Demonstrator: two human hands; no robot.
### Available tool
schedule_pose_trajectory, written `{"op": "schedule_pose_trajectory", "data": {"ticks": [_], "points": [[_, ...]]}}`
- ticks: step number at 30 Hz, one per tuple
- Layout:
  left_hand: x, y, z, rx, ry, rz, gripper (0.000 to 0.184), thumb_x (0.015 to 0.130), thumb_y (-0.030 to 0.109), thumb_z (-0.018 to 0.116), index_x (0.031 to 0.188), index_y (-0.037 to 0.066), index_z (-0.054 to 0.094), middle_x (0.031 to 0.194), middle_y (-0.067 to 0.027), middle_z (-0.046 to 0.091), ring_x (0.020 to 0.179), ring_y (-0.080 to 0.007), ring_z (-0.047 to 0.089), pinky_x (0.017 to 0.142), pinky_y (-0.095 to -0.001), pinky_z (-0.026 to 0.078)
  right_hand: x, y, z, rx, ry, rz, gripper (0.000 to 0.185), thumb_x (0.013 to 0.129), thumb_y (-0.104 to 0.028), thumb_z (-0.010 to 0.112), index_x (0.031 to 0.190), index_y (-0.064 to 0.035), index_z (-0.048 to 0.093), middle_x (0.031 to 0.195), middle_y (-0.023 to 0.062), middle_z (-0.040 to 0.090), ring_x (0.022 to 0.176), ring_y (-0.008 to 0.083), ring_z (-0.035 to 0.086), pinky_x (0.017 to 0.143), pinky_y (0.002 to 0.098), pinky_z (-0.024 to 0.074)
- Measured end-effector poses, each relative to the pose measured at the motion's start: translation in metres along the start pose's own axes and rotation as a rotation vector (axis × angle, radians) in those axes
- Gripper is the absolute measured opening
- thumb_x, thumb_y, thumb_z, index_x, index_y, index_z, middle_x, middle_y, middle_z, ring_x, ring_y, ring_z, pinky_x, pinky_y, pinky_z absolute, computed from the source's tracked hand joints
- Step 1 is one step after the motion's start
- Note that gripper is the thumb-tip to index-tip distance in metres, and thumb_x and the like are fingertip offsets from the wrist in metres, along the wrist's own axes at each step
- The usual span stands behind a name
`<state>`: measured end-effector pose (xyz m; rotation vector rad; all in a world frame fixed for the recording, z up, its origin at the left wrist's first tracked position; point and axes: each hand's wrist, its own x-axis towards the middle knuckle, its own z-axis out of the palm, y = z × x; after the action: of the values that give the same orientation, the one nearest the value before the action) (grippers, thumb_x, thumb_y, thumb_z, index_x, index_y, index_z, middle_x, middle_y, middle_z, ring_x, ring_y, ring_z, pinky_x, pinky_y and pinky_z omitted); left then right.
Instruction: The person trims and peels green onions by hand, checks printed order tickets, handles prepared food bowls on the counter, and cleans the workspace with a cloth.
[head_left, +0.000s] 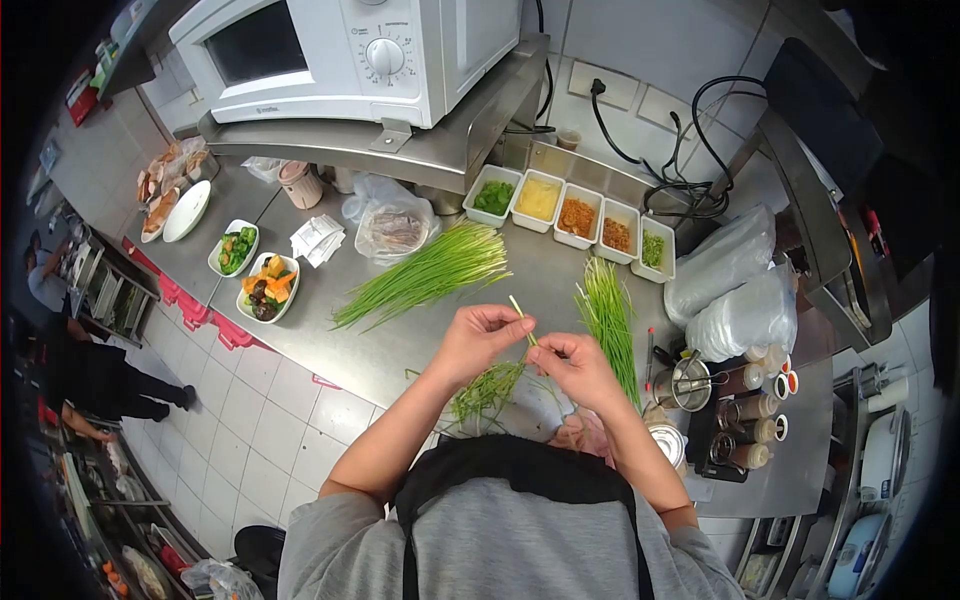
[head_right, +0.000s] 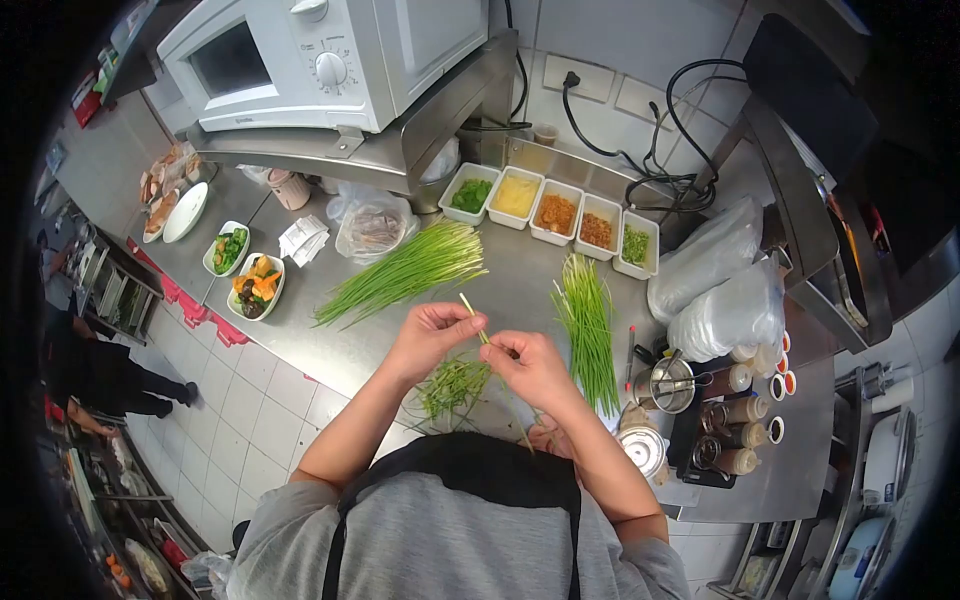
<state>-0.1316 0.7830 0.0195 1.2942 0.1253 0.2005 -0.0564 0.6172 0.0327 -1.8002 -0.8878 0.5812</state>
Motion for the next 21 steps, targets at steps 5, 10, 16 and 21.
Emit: {"op": "schedule_pose_trajectory", "data": {"ticks": [5,10,16,21], "points": [[0.004,0.012,-0.029,-0.063,0.25,0.093,0.015,0.087,0.017,0.061,0.086,0.002,0.066,0.076,-0.0017,0.064,0.072,-0.0083,0.057,0.072,-0.0232,0.044,-0.009,-0.01,-0.006,0.109,-0.109,0.05,0.018,0.085,-0.015,0.058,0.077,0.0001,0.065,0.061,0.0031,0.058,0.057,0.0079,0.05,0.053,0.0245,0.0402],[-0.006,0.014,-0.052,0.149,0.16,0.194,0.016,0.085,0.018,0.063,0.086,0.002,0.066,0.077,-0.0032,0.064,0.077,-0.0135,0.058,0.079,-0.027,0.042,-0.009,-0.007,-0.01,0.393,-0.188,0.135,0.017,0.086,-0.012,0.054,0.079,0.0005,0.063,0.067,0.0023,0.059,0.061,0.0083,0.052,0.059,0.0235,0.0418],[-0.019,0.043,-0.001,0.862,0.022,0.672,0.007,0.077,0.011,0.067,0.08,0.005,0.067,0.078,-0.0044,0.064,0.082,-0.0154,0.059,0.079,-0.0296,0.04,-0.007,-0.016,-0.011,0.613,-0.277,0.167,0.025,0.087,-0.016,0.049,0.068,-0.0008,0.052,0.058,0.0025,0.046,0.059,0.0142,0.048,0.06,0.0277,0.0401],[-0.01,0.034,-0.028,0.683,0.078,0.454,0.01,0.077,0.018,0.069,0.078,0.009,0.067,0.078,-0.0008,0.064,0.081,-0.0162,0.059,0.081,-0.0302,0.037,-0.012,-0.018,-0.018,0.779,-0.322,0.186,0.026,0.085,-0.015,0.05,0.063,-0.0023,0.046,0.056,0.0027,0.039,0.056,0.0166,0.043,0.058,0.0295,0.0379]]}}
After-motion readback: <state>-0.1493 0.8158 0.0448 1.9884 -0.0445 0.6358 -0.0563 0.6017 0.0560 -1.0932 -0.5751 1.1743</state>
